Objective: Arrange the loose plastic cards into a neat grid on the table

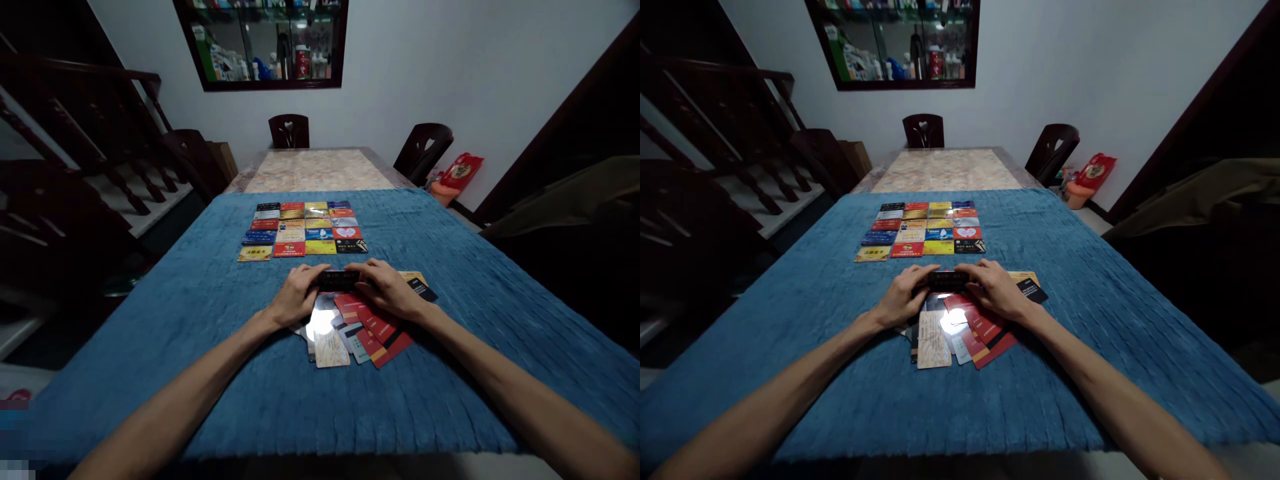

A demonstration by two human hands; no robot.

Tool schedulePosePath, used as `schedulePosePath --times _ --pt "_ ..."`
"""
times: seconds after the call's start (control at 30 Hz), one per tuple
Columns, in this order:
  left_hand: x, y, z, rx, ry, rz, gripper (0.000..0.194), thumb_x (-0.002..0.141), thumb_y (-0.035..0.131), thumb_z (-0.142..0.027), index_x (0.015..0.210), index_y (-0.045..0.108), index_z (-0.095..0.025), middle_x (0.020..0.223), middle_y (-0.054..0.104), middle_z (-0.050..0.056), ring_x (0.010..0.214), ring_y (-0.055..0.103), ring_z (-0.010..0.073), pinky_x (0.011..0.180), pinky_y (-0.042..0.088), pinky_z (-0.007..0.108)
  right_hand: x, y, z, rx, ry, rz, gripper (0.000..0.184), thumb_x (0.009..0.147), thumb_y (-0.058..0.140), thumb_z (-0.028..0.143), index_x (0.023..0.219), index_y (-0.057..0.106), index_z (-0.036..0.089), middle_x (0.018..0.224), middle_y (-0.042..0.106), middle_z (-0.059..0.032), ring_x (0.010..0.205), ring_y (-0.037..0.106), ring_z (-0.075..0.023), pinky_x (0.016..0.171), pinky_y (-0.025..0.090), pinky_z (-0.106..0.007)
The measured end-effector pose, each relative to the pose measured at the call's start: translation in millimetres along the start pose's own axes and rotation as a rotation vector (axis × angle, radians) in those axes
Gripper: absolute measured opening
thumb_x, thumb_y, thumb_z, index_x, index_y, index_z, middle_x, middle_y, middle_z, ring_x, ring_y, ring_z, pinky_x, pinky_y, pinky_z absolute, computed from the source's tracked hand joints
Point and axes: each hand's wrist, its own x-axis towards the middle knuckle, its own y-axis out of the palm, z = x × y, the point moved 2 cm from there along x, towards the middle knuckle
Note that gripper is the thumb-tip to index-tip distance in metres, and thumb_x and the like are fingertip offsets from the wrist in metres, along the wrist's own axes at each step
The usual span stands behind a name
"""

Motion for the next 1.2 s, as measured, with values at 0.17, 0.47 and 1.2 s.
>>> schedulePosePath --times 0.17,0.47,1.2 --pt "-0.2 -0.4 0.2 -0.003 -0.019 0.008 0.05 0.087 0.05 -0.008 0.135 0.056 -0.02 0.114 0.069 0.009 0.103 0.06 0.0228 0.092 0.046 0.039 -0.1 1.8 1.0 -0.058 0.0 -0.02 0.038 0.094 0.052 0.016 0.131 0.06 0.021 0.097 0.07 -0.0107 0.086 0.06 -0.0238 0.079 0.049 -0.04" --pt "-0.7 -1.9 -1.2 -0.021 -0.05 -0.079 0.046 0.087 0.048 -0.007 0.129 0.061 -0.019 0.102 0.07 0.007 0.094 0.061 0.0206 0.088 0.048 0.039 -0.5 5.2 3.0 -0.123 -0.056 -0.088 0.038 0.095 0.052 0.019 0.132 0.057 0.02 0.096 0.071 -0.0104 0.089 0.06 -0.0251 0.078 0.047 -0.04" --pt "-1.4 -4.8 -3.8 -0.006 0.027 -0.213 0.05 0.088 0.053 -0.008 0.136 0.053 -0.021 0.099 0.067 0.005 0.091 0.061 0.0186 0.087 0.05 0.036 2.4 1.2 15.2 -0.334 -0.146 -0.297 0.052 0.093 0.057 0.024 0.143 0.044 0.024 0.114 0.061 -0.013 0.102 0.055 -0.029 0.082 0.048 -0.044"
